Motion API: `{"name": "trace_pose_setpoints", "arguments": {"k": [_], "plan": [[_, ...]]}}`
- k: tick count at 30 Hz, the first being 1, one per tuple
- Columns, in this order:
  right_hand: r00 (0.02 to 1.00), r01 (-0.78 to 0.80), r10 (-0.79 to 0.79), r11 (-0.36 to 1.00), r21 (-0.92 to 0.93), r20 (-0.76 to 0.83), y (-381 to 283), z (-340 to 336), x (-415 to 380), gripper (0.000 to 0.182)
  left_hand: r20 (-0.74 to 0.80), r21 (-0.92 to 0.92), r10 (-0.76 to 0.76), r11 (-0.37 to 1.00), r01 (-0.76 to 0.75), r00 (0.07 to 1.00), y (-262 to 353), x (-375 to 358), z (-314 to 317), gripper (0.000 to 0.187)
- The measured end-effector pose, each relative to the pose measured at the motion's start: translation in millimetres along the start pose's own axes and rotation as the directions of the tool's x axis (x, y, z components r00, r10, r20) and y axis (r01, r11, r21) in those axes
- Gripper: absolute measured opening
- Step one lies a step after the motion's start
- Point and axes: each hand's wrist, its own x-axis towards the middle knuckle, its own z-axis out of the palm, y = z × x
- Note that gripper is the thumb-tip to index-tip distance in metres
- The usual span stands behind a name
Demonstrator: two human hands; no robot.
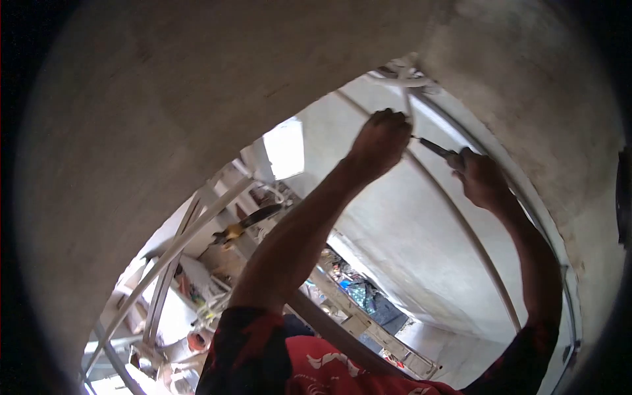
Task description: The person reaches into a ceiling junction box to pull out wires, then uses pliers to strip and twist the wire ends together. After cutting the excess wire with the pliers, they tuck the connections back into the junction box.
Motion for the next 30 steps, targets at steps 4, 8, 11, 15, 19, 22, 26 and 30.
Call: {"name": "trace_pose_setpoints", "arguments": {"k": [4,8,11,15,19,22,26,30], "plan": [[0.766,-0.46,0.031,0.724,0.514,0.642,3.4,-17.2,9.9,0.019,-0.022,-0.054,0.01,0.998,-0.011,1.0,4.0,-0.8,-5.3,0.012],[0.703,-0.564,-0.102,0.522,0.64,0.704,8.0,-27.5,11.1,0.02,-0.039,-0.04,0.011,0.999,-0.013,0.999,9.2,1.9,-3.1,0.013],[0.698,-0.617,-0.09,0.43,0.66,0.711,1.4,-23.0,10.4,0.018,-0.04,-0.018,0.024,1.0,-0.024,0.999,4.9,-6.5,-2.3,0.013],[0.791,-0.387,-0.136,0.645,0.66,0.597,2.5,-20.3,8.9,0.017,0.041,0.039,0.065,0.997,-0.067,0.997,-10.1,-4.8,3.7,0.013],[0.879,-0.161,-0.036,0.916,0.367,0.476,14.8,-15.8,7.0,0.023,0.069,-0.171,-0.084,0.981,0.095,0.994,7.2,5.5,-19.6,0.009],[0.937,-0.125,0.012,0.945,0.303,0.35,19.4,-12.5,5.6,0.02,0.057,-0.215,-0.082,0.972,0.093,0.995,6.7,9.5,-24.1,0.008],[0.99,0.066,-0.061,0.997,0.037,-0.124,15.5,-6.0,-6.7,0.015,0.073,-0.23,-0.118,0.964,0.132,0.99,8.4,8.1,-22.0,0.011],[0.963,0.069,-0.092,0.993,-0.1,-0.252,6.3,-0.1,-11.6,0.025,0.075,-0.227,-0.119,0.965,0.133,0.99,9.2,8.3,-21.4,0.012]]}}
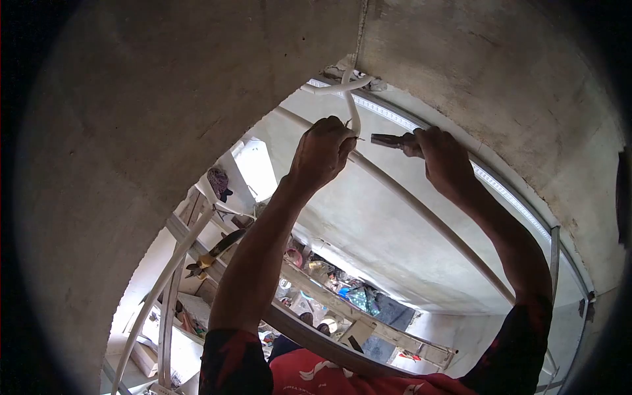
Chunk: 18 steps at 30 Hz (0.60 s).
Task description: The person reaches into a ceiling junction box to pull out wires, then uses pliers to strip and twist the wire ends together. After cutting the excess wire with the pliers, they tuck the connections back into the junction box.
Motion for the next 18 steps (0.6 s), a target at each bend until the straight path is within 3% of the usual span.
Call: {"name": "trace_pose_setpoints", "arguments": {"k": [2,6,13,18], "plan": [[0.978,0.051,-0.075,0.991,-0.126,-0.194,-10.3,2.3,-2.2,0.025,0.003,0.033,-0.014,0.999,0.014,1.0,0.3,-0.9,1.0,0.01],[0.964,0.076,-0.16,0.931,-0.358,-0.211,-13.2,8.3,0.0,0.03,-0.012,0.02,0.001,1.0,-0.001,1.0,-0.3,-0.7,2.3,0.01],[0.963,0.028,-0.105,0.956,-0.293,-0.25,-17.4,16.0,5.1,0.027,-0.002,0.021,-0.032,0.999,0.032,0.999,0.7,-1.1,2.5,0.01],[0.929,0.042,-0.219,0.864,-0.502,-0.298,-16.1,4.2,10.9,0.023,0.01,-0.005,-0.081,0.997,0.081,0.997,3.4,-1.8,4.5,0.011]]}}
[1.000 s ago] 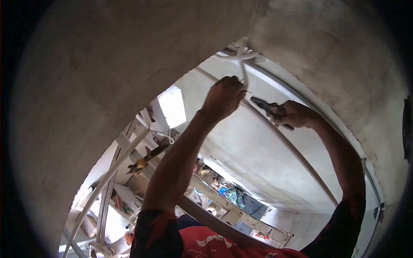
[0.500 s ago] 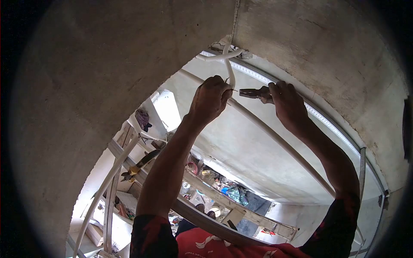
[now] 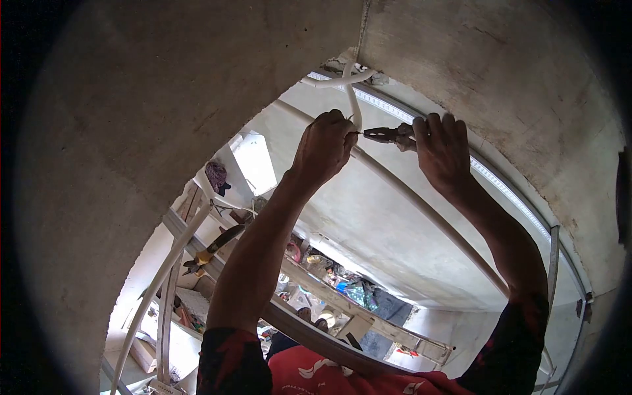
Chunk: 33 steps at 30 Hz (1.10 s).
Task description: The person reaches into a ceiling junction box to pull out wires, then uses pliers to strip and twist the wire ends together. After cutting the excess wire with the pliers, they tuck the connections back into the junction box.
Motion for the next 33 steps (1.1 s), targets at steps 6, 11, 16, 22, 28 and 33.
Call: {"name": "trace_pose_setpoints", "arguments": {"k": [6,11,16,22,28,33], "plan": [[0.989,-0.027,0.003,0.986,0.162,0.147,2.6,12.8,-1.5,0.019,0.067,0.131,-0.084,0.989,0.074,0.994,0.7,0.4,3.4,0.013],[0.803,-0.316,-0.094,0.77,0.554,0.589,12.5,18.8,-1.7,0.02,-0.006,0.169,0.1,0.981,-0.098,0.995,-6.2,-1.4,7.6,0.012],[0.336,-0.94,-0.583,-0.159,0.302,0.739,23.5,42.9,-11.3,0.023,-0.016,0.171,0.153,0.974,-0.148,0.988,-8.4,-1.1,5.7,0.013],[0.4,-0.843,-0.398,0.195,0.502,0.826,22.7,26.8,2.9,0.027,0.004,0.111,0.094,0.989,-0.094,0.996,-2.6,-0.6,0.8,0.012],[0.592,-0.558,-0.182,0.611,0.562,0.785,32.8,15.2,11.8,0.027,0.018,0.085,0.069,0.994,-0.07,0.997,0.9,1.0,-5.7,0.011],[0.824,-0.378,0.077,0.812,0.445,0.561,14.0,13.7,-8.1,0.026,0.007,0.06,0.068,0.996,-0.069,0.998,-0.8,1.2,-4.3,0.011]]}}
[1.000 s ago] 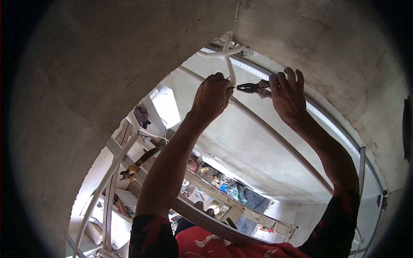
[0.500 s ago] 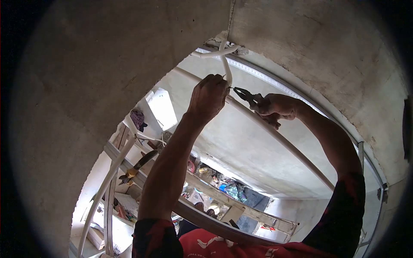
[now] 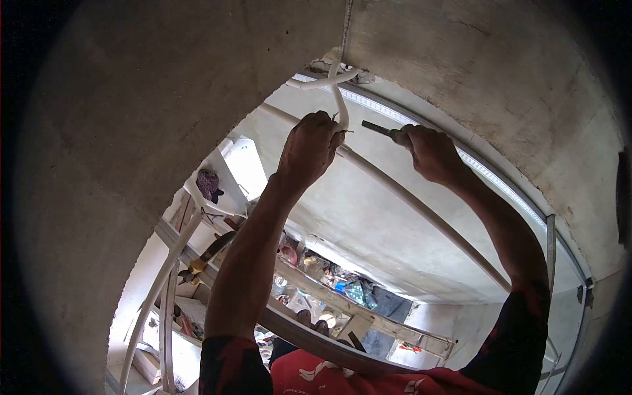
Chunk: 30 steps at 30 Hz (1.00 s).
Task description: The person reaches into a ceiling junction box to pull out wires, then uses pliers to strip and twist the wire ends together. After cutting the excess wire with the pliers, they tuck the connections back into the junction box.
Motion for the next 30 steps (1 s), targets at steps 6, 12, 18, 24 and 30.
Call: {"name": "trace_pose_setpoints", "arguments": {"k": [6,12,18,24,30], "plan": [[0.917,0.173,-0.229,0.966,-0.192,-0.326,-0.1,30.0,-2.9,0.044,-0.008,-0.012,0.01,1.0,-0.01,1.0,-1.9,0.9,1.0,0.01],[0.888,0.176,-0.277,0.942,-0.285,-0.367,-4.3,34.3,-1.7,0.046,-0.027,-0.033,0.004,0.999,-0.005,1.0,-2.5,1.4,3.3,0.009],[0.809,0.182,-0.334,0.924,-0.335,-0.483,-5.7,35.5,2.8,0.026,-0.041,-0.026,0.02,0.999,-0.021,0.999,-3.0,1.8,3.9,0.009],[0.869,0.104,-0.29,0.899,-0.425,-0.401,-7.8,22.7,1.9,0.02,-0.022,-0.046,-0.011,0.999,0.01,1.0,-0.2,1.4,2.9,0.008],[0.802,0.144,-0.403,0.847,-0.512,-0.441,2.3,15.5,12.9,0.017,0.075,0.043,-0.105,0.994,0.102,0.992,6.0,3.9,0.7,0.01]]}}
